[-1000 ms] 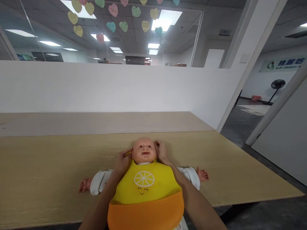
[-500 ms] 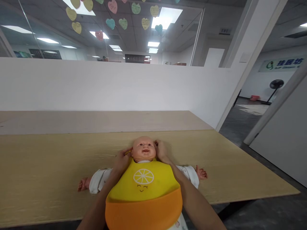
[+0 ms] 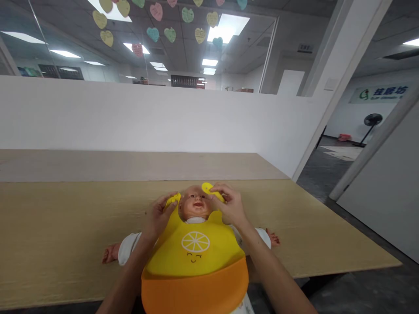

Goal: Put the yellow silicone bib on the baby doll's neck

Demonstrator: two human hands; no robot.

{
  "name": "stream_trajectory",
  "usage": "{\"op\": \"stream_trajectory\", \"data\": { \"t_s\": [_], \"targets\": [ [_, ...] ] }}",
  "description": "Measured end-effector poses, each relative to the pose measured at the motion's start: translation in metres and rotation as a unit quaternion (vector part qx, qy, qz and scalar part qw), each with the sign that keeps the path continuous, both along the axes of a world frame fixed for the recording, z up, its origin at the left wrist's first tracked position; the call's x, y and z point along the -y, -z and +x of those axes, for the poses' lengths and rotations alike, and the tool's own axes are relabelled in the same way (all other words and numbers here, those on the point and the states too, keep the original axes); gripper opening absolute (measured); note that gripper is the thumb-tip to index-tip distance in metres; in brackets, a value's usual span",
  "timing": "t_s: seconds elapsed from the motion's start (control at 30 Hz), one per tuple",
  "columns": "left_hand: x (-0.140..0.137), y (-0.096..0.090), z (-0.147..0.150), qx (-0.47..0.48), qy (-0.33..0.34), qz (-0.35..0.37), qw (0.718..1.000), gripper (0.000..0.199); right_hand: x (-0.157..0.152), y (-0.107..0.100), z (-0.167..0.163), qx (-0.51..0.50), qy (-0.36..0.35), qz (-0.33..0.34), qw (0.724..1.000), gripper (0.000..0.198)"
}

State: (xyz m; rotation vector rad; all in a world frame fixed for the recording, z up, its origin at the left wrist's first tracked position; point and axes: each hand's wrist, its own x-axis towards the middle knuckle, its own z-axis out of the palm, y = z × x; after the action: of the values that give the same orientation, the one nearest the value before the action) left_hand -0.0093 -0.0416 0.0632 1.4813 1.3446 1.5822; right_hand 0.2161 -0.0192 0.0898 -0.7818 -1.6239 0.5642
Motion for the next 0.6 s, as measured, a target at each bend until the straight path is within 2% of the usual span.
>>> {"op": "stream_trajectory", "data": {
  "t_s": [0.1, 0.2, 0.3, 0.4, 0.5, 0.6],
  "targets": [
    [0.012, -0.015, 0.002, -0.014, 0.031, 0.007, 0.999, 0.041, 0.021, -0.015, -0.021, 0.043, -0.100, 0.047, 0.993, 0.010],
    [0.024, -0.021, 0.005, -0.021, 0.074, 0.031, 0.997, 0.036, 0.030, -0.021, -0.039, 0.077, -0.154, 0.082, 0.982, 0.008],
    [0.035, -0.023, 0.008, -0.041, 0.102, 0.056, 0.992, 0.030, 0.033, -0.022, -0.048, 0.109, -0.148, 0.072, 0.980, 0.007],
    [0.043, -0.024, 0.010, -0.070, 0.100, 0.068, 0.990, 0.029, 0.036, -0.021, -0.048, 0.126, -0.125, 0.031, 0.984, 0.006],
    [0.049, -0.025, 0.012, -0.080, 0.098, 0.075, 0.989, 0.035, 0.041, -0.020, -0.044, 0.121, -0.126, -0.012, 0.985, 0.022],
    [0.054, -0.025, 0.013, -0.100, 0.099, 0.078, 0.987, 0.041, 0.045, -0.022, -0.041, 0.120, -0.137, -0.036, 0.983, 0.028]
  ]
}}
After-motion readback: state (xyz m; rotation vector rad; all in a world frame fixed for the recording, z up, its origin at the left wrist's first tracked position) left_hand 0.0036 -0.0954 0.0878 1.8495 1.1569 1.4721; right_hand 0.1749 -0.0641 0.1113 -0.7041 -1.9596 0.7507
